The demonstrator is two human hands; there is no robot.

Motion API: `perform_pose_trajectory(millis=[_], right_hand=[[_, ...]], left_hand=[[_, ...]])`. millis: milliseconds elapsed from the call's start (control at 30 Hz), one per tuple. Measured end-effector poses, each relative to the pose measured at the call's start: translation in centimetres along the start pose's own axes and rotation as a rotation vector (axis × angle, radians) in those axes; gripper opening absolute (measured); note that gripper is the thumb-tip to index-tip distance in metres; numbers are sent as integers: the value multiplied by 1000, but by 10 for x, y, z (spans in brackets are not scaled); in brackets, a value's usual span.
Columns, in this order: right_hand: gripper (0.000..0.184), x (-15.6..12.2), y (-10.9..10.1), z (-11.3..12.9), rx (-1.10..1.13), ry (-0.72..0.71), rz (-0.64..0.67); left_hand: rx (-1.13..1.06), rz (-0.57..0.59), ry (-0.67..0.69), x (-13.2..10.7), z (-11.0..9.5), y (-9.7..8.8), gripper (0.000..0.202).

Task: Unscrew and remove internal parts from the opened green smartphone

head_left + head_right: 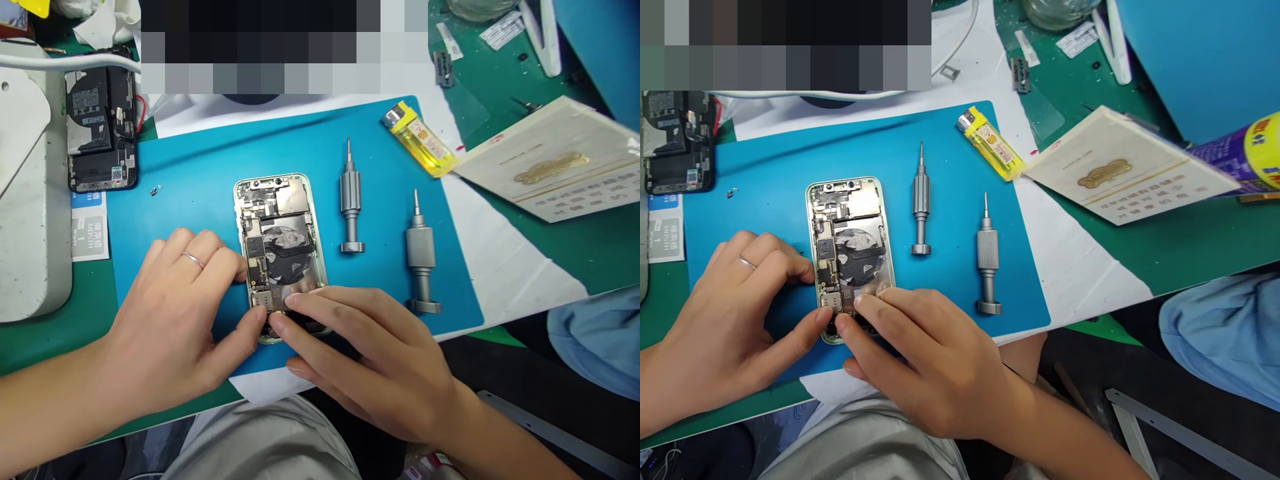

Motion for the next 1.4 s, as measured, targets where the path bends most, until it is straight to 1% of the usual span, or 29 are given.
perform_pose_trajectory(millis=[267, 333, 567, 767, 800, 967, 1033, 1067, 1133, 1167, 1233, 1267, 1300, 1333, 1400], right_hand=[[24, 4, -2, -2, -29, 11, -38], [26, 5, -2, -3, -42, 6, -47], [35, 9, 0, -5, -50, 4, -81], [30, 12, -6, -4, -12, -15, -130], [29, 13, -7, -5, -6, -19, -143], [27, 14, -8, -2, 9, -47, -197], [25, 10, -16, 1, 34, -66, -226], [23, 6, -23, 2, 42, -72, -240], [19, -3, -44, -2, 24, -57, -253], [24, -9, -57, -7, -22, -35, -255], [31, -18, -85, -26, -164, 73, -267], [35, -20, -91, -38, -289, 121, -200], [37, -20, -94, -45, -382, 109, -122], [38, -19, -92, -52, -446, 78, -33], [35, -17, -82, -59, -516, -24, 145]], left_hand=[[-15, -4, 3, -1, 0, -1, 15], [-24, 3, 2, -2, 1, 0, 14], [-38, -29, -17, -4, 6, -1, 18], [-46, -5, -15, -6, 11, 1, 16], [-47, -22, -19, -6, 12, 0, 16], [-69, -26, -63, -5, 14, -3, 21], [-81, -16, -89, -5, 15, -4, 22], [-86, -11, -97, -5, 15, -5, 23], [-91, -4, -102, -5, 15, -5, 25], [-89, -1, -103, -5, 15, -5, 25], [-79, 2, -97, -5, 15, -5, 26], [-73, 3, -96, -5, 15, -4, 27], [-68, 3, -98, -4, 15, -4, 28], [-66, 3, -101, -4, 16, -5, 29], [-67, 0, -110, -3, 16, -5, 30]])
Point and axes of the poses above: each hand's wrist, its own x-axis towards the middle knuckle, its own y-axis out of the palm, z = x × y, the point moved 9 cm from there along x, towards the middle knuckle, and after that the axes turned 11 degrees about x, right-handed, at the moved point
